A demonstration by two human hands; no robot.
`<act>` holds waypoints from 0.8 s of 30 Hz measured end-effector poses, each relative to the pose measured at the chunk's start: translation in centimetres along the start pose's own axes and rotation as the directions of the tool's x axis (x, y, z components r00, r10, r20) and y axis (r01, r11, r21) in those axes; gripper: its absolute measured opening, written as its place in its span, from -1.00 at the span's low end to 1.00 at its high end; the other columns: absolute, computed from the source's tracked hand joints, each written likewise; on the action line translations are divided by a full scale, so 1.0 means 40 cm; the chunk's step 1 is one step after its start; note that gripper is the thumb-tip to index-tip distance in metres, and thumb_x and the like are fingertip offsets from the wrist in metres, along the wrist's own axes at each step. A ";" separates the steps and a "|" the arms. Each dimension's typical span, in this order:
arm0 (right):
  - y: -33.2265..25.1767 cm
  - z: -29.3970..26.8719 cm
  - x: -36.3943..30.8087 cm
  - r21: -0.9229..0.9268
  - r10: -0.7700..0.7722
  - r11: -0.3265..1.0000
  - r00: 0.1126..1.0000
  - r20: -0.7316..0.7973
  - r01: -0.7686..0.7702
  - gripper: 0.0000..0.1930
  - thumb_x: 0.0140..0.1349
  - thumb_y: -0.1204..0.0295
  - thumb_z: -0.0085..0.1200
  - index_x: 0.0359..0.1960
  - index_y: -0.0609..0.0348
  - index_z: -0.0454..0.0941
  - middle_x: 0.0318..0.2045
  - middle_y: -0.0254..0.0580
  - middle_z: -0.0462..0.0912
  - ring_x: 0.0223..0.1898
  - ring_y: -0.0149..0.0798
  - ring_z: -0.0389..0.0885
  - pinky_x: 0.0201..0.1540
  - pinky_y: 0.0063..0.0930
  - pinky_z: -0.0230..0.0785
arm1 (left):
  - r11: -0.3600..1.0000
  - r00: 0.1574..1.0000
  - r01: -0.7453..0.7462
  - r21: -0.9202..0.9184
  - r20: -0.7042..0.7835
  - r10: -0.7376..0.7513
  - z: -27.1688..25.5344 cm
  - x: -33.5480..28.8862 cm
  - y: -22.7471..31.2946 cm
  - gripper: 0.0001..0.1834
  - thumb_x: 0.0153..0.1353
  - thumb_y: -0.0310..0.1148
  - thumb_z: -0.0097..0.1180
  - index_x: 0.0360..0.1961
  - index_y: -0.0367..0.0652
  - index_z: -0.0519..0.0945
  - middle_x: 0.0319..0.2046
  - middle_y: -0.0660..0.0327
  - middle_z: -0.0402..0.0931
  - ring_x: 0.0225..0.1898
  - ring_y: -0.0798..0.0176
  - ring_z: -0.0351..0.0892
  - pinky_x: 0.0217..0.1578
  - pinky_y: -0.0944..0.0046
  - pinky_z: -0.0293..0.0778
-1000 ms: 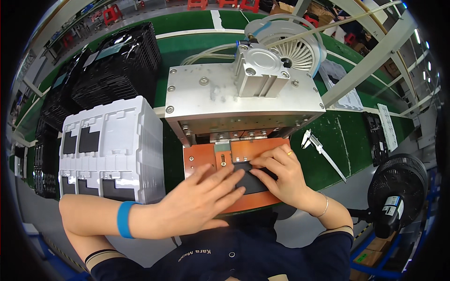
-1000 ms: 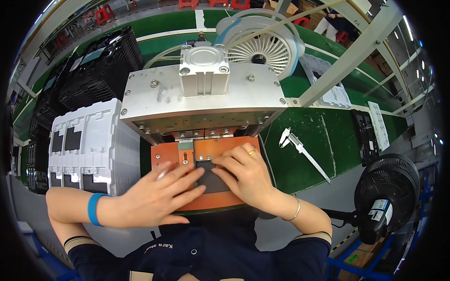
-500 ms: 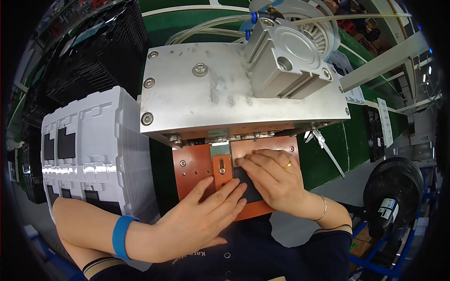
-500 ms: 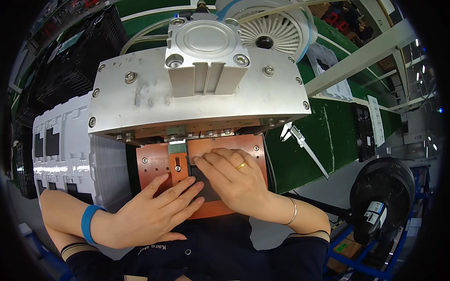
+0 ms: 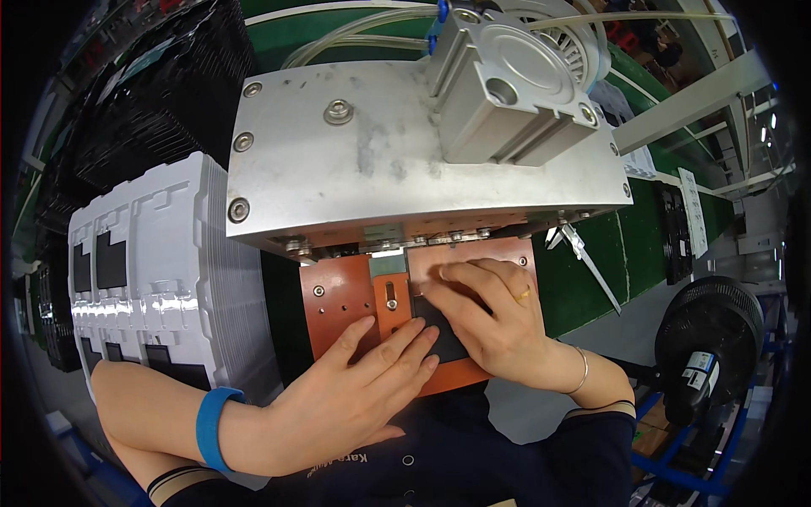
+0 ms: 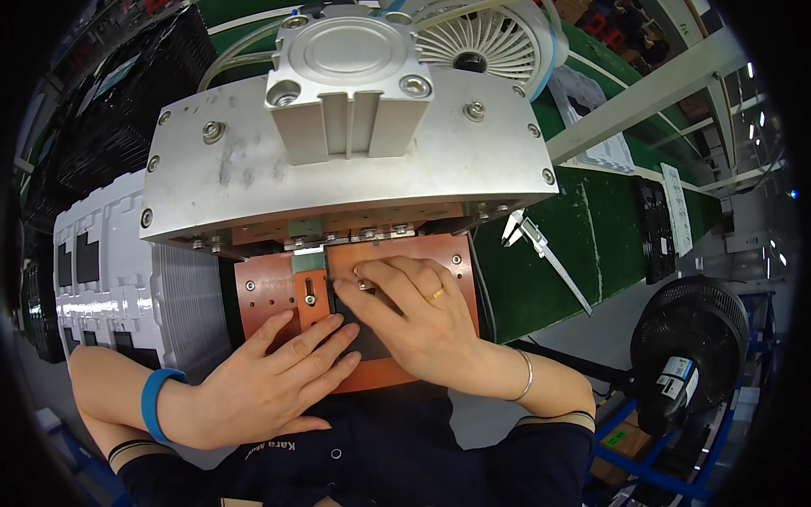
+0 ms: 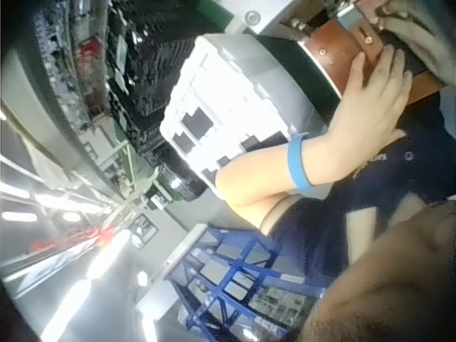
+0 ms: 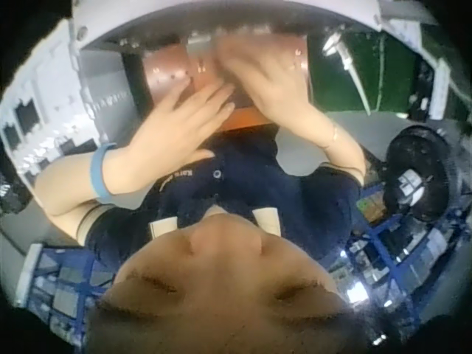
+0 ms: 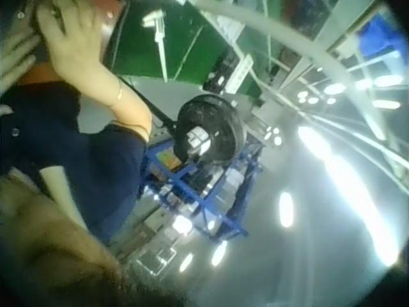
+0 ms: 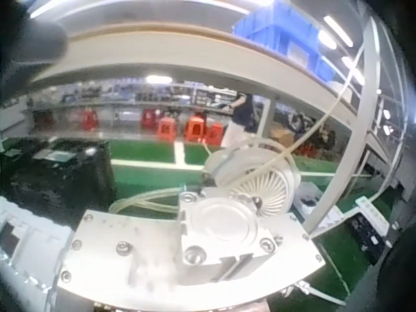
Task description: The person repeatedly picks up small black rectangular components from a white foam tray and places them into a metal press machine. They operate the press to process each component, then remove it and return it to the tray. The person also uses a caliper to measure one component during the sequence.
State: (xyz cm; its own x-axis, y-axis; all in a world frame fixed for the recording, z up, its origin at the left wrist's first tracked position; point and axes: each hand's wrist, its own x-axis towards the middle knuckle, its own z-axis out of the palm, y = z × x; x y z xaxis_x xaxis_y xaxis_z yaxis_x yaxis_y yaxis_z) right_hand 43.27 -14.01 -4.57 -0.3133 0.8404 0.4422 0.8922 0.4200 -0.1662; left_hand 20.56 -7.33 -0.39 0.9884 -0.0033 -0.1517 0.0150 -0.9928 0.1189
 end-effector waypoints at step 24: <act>0.018 -0.056 -0.078 0.273 0.142 0.948 0.985 0.100 -0.164 -0.62 -0.06 0.30 0.40 -0.17 0.13 0.67 -0.02 -0.21 0.62 0.00 -0.14 0.53 0.00 -0.32 0.44 | 0.975 0.999 0.018 -0.222 -0.040 -0.028 -0.009 0.006 -0.024 -0.11 0.18 0.31 0.06 0.32 -0.16 0.36 0.38 -0.05 0.19 0.44 -0.08 0.10 0.32 -0.18 0.08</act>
State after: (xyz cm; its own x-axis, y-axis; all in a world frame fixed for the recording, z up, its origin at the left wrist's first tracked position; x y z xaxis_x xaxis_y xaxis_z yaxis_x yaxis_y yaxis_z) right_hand 45.62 -17.11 -4.09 -0.2147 0.9216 0.3234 0.8084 0.3535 -0.4706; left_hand 20.85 -6.34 -0.20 0.9929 0.0290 -0.1156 0.0660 -0.9414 0.3307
